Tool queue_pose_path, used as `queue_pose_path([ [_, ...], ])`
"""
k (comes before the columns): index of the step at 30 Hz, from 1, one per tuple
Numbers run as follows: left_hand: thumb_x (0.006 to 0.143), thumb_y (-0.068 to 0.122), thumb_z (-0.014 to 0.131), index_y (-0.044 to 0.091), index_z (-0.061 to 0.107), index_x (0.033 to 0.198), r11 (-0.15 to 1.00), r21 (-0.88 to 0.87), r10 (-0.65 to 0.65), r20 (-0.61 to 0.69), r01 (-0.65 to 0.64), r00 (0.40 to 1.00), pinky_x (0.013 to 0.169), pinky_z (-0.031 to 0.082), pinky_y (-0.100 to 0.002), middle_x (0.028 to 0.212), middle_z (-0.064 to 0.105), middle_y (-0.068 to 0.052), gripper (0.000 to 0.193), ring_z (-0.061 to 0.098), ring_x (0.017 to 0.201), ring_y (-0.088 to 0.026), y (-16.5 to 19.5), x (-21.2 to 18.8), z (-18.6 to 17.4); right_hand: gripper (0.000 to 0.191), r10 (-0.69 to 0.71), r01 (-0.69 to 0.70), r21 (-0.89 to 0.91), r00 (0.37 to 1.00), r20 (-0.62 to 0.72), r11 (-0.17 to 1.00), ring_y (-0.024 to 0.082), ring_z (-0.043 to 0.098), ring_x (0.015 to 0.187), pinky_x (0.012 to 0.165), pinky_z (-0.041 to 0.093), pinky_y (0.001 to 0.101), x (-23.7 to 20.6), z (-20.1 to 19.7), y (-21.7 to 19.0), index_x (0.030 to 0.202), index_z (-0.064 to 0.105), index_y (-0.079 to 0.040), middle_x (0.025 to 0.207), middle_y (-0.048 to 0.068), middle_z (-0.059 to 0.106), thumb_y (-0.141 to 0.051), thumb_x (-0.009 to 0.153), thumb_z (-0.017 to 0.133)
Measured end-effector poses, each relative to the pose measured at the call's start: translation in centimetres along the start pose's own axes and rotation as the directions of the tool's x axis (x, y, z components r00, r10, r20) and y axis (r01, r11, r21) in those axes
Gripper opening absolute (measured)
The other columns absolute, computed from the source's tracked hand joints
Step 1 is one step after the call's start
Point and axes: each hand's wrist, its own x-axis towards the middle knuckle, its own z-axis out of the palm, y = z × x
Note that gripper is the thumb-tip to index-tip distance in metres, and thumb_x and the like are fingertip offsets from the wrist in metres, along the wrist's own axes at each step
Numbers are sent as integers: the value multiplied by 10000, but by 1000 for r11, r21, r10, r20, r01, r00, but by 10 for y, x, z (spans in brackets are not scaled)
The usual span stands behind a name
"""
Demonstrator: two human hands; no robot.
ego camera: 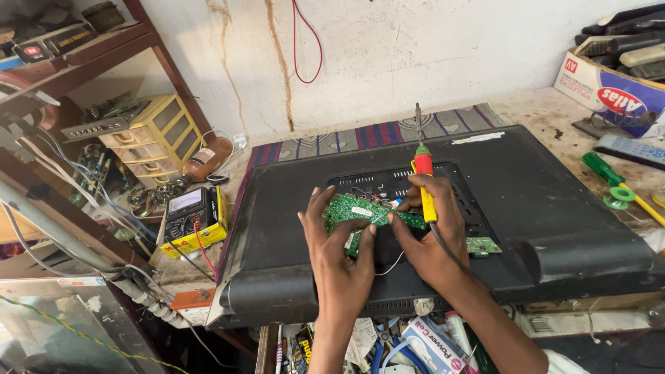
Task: The person uses a soldering iron to work on a green circuit board, then brushes the board with a paintbrush and uses a screwdriver to adjust components. The person handles wires and the circuit board throughout the process.
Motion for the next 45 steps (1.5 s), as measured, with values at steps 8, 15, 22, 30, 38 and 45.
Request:
queue_pose_path([
  [8, 883, 87, 691, 38, 719, 917, 992, 105, 54, 111, -65, 992, 1237, 103, -678, 1443, 543, -149, 65, 331, 1520, -396, -1, 3, 5, 622, -4, 4, 18, 1000, 12, 1000, 172, 699, 940, 838, 593, 305, -2, -3, 0, 1361, 491, -35, 1156, 129, 556, 94, 816, 761],
  [15, 830, 77, 712, 41, 698, 845, 996, 68, 43, 84, -49, 996, 1226, 123, -711, 1372, 601, -135, 41, 379, 1489, -393, -1, 3, 9, 618, -15, 14, 41, 1000, 11, 999, 179, 712, 959, 860, 593, 308, -2, -5, 2, 1363, 482, -31, 1169, 136, 563, 104, 819, 745],
  [22, 789, 62, 725, 32, 707, 795, 998, 62, 12, 106, -19, 994, 1195, 142, -724, 1331, 588, -153, 36, 398, 1445, -398, 2, 4, 5, 598, -16, 14, 58, 999, 28, 998, 189, 730, 1007, 896, 587, 322, -3, -6, 0, 1365, 474, -27, 1177, 139, 569, 96, 838, 728],
  [30, 792, 82, 758, 49, 733, 820, 1000, -8, 7, 105, -6, 994, 1202, 133, -719, 1340, 585, -152, 50, 403, 1450, -391, 5, 5, -1, 612, -24, 22, 42, 999, 45, 999, 192, 724, 1012, 905, 584, 327, -3, -4, 0, 1361, 477, -32, 1174, 133, 570, 75, 825, 754],
  [38, 788, 102, 788, 76, 768, 819, 997, -67, -22, 165, 34, 986, 1212, 40, -708, 1333, 613, -128, 45, 360, 1474, -396, 2, 4, -7, 611, 2, -6, 71, 999, 53, 997, 189, 720, 1025, 901, 589, 320, -5, -2, 1, 1371, 478, -49, 1188, 125, 578, 37, 843, 775],
  [45, 781, 126, 805, 87, 771, 802, 999, -46, -7, 127, 13, 992, 1214, 62, -707, 1335, 609, -115, 56, 359, 1470, -397, 3, 3, -4, 622, -20, 18, 40, 998, 52, 999, 189, 725, 1014, 891, 590, 322, -5, -2, 1, 1371, 470, -50, 1178, 123, 585, 28, 841, 784],
])
